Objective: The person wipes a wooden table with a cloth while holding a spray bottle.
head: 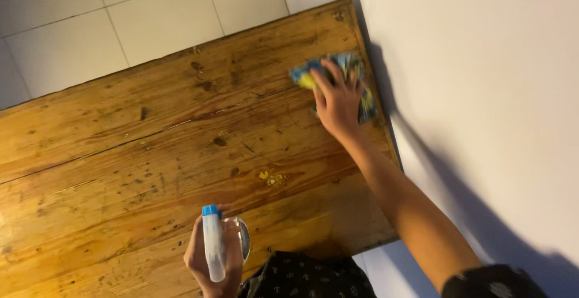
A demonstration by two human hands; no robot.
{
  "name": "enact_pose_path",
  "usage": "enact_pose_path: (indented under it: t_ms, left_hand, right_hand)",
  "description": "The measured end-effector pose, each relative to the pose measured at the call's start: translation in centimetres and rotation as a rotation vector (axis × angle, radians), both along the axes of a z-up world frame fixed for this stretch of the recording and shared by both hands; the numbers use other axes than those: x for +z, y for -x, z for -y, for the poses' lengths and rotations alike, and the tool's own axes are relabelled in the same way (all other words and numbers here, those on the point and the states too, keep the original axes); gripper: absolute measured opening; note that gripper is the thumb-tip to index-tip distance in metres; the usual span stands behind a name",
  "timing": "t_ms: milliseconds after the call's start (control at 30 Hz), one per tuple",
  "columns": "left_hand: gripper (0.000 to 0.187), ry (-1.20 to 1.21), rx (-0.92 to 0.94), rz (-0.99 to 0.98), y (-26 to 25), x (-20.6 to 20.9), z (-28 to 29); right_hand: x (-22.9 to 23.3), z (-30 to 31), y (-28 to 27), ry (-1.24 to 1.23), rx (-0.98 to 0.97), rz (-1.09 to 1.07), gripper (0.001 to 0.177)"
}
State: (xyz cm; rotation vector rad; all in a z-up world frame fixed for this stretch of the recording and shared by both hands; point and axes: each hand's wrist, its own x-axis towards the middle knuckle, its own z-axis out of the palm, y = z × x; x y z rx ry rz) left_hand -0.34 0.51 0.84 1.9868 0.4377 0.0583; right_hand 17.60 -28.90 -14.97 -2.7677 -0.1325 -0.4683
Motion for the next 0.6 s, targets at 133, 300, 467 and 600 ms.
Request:
enact_pose_path:
  t_ms: [133,300,467,600]
  left_hand:
    - [0.033,-0.026,0.059,-0.014,1.0,0.4,-0.3]
    - [0.037,-0.043,0.069,0.037,1.3,0.1,-1.8]
    - [0.036,-0.034,0.119,-0.058,0.8,-0.8,-2.2]
    - [0.035,-0.013,0.081,-0.048,-0.6,-1.7,-1.7]
  right_hand:
    - [0.4,-2.6,-3.3,0.035,-0.163,-0.023,0.035]
    - [0.0,-5.9,4.8,-0.106,0.046,-0.091,0.036]
    - [2.4,-9.1,17.8,-0.071,0.45,-0.318,0.051]
    - [0.8,-8.0,13.6,-0.044,0.487,-0.291,0.053]
